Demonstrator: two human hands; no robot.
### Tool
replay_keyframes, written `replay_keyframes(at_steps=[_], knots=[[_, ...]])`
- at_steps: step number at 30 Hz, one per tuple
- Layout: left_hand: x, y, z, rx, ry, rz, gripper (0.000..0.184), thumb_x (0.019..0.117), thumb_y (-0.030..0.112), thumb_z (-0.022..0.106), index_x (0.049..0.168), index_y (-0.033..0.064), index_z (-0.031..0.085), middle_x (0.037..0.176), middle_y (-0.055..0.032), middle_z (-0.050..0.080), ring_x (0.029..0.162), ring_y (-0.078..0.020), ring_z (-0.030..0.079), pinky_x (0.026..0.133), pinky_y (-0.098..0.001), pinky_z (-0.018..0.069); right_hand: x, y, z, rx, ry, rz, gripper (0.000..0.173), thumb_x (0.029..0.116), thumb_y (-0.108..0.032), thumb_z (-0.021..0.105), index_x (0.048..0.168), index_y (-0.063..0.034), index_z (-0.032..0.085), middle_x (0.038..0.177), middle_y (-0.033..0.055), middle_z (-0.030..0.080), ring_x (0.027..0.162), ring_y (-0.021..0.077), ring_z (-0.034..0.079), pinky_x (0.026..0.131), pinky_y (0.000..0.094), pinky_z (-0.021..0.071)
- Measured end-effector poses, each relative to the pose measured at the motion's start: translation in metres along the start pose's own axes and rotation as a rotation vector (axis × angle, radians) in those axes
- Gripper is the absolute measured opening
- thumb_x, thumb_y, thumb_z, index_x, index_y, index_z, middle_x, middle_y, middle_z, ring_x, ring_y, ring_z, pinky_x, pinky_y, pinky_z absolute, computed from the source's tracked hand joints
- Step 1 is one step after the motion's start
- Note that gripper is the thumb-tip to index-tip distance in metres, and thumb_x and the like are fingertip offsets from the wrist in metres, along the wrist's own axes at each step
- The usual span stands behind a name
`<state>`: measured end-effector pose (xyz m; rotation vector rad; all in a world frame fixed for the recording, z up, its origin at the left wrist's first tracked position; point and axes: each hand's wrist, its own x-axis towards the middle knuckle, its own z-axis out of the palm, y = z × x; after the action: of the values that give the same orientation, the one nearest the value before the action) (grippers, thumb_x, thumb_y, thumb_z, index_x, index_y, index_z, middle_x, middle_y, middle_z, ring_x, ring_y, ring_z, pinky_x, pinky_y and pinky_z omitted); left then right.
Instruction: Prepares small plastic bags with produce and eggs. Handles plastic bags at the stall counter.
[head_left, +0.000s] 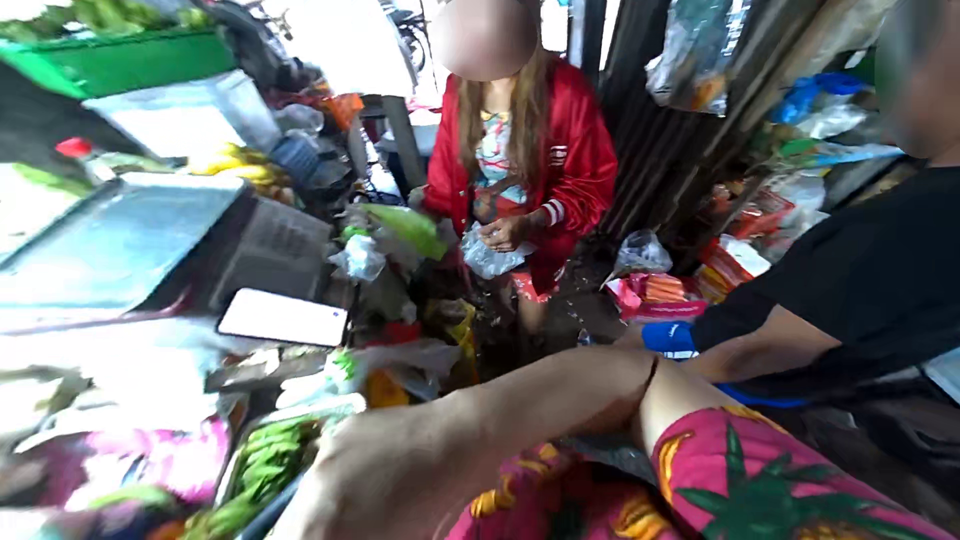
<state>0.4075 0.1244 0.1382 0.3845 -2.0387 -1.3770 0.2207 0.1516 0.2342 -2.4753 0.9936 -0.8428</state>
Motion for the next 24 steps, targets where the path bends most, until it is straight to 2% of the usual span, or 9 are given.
replay_keyframes(at_steps=[2,5,10,11,14,15,19,21,24], knots=[[-0.004,0.006,-0.006,0.064,-0.009,-0.057,0.027,0.0958,0.023,0.073,0.121,0.0129,0.07,0.115,0.0075,0.073,0.11,0.0003,0.065,0.1,-0.0274,0.0539,0.005,0.002,-0.003,0.01,-0.032,-0.103,0.026,0.0819,-0.028,0.082,0.091,-0.0044,0.075,0.072,0.0077,0.068,0.07,0.0214,0.068,0.063,0.0399,0.0523],[-0.01,0.011,-0.01,-0.065,-0.063,-0.151,0.024,0.102,0.027,0.065,0.124,0.0185,0.07,0.118,0.0088,0.072,0.111,-0.0017,0.066,0.101,-0.0288,0.0541,0.012,0.006,-0.01,0.003,-0.046,-0.203,0.021,0.0784,-0.014,0.083,0.095,-0.0037,0.076,0.069,0.0083,0.067,0.065,0.0229,0.068,0.059,0.0414,0.0522],[-0.002,0.052,-0.011,-0.164,0.03,-0.3,0.015,0.1014,0.025,0.063,0.105,0.0263,0.077,0.099,0.0151,0.075,0.094,0.0045,0.068,0.087,-0.0196,0.0574,0.018,0.02,-0.021,0.124,0.015,-0.299,0.034,0.0691,0.004,0.079,0.103,-0.0001,0.075,0.076,0.0109,0.071,0.071,0.025,0.07,0.065,0.0434,0.0547],[-0.001,0.06,-0.014,-0.169,0.053,-0.307,0.015,0.1006,0.023,0.063,0.104,0.0261,0.077,0.098,0.0155,0.075,0.092,0.005,0.068,0.086,-0.0191,0.0576,0.019,0.024,-0.024,0.179,0.047,-0.316,0.032,0.0711,0.005,0.076,0.103,0.0023,0.075,0.078,0.0125,0.072,0.073,0.0249,0.07,0.066,0.0426,0.0552],[0.003,0.079,-0.026,-0.128,0.035,-0.221,0.019,0.1042,0.019,0.059,0.115,0.0243,0.074,0.113,0.0156,0.074,0.104,0.0037,0.067,0.095,-0.0207,0.0557,0.022,0.037,-0.033,0.299,0.162,-0.367,0.018,0.0924,0.0,0.061,0.103,0.0083,0.072,0.082,0.0151,0.072,0.077,0.0198,0.07,0.071,0.0347,0.0557],[0.007,0.085,-0.031,-0.077,0.027,-0.194,0.02,0.1051,0.021,0.057,0.117,0.0235,0.073,0.117,0.0145,0.072,0.108,0.0023,0.066,0.098,-0.0222,0.0546,0.024,0.04,-0.038,0.333,0.199,-0.385,0.019,0.0946,0.0,0.057,0.102,0.0102,0.071,0.083,0.0161,0.071,0.078,0.0182,0.07,0.071,0.0323,0.056],[0.023,0.113,-0.042,0.195,0.011,-0.11,0.023,0.1091,0.021,0.049,0.115,0.0065,0.066,0.115,0.0033,0.069,0.112,-0.001,0.061,0.101,-0.0277,0.0503,0.024,0.047,-0.055,0.398,0.344,-0.469,0.022,0.0937,0.003,0.052,0.101,0.0139,0.069,0.088,0.0205,0.071,0.084,0.0189,0.07,0.079,0.0303,0.0566],[0.032,0.121,-0.053,0.256,-0.023,-0.028,0.029,0.1094,0.019,0.048,0.12,-0.0036,0.063,0.116,-0.0074,0.066,0.113,-0.0078,0.061,0.102,-0.0326,0.0501,0.022,0.052,-0.063,0.366,0.44,-0.487,0.023,0.0961,0.001,0.05,0.1,0.0131,0.07,0.09,0.0205,0.072,0.086,0.0193,0.07,0.082,0.0313,0.056],[0.074,0.16,-0.043,0.277,0.081,-0.14,0.03,0.1062,0.01,0.048,0.114,-0.0159,0.06,0.103,-0.0155,0.067,0.095,-0.0103,0.061,0.09,-0.0288,0.0501,0.036,0.072,-0.059,0.365,0.641,-0.416,0.022,0.0931,-0.001,0.053,0.098,0.0143,0.069,0.089,0.0179,0.071,0.084,0.0138,0.068,0.079,0.0282,0.0563]])
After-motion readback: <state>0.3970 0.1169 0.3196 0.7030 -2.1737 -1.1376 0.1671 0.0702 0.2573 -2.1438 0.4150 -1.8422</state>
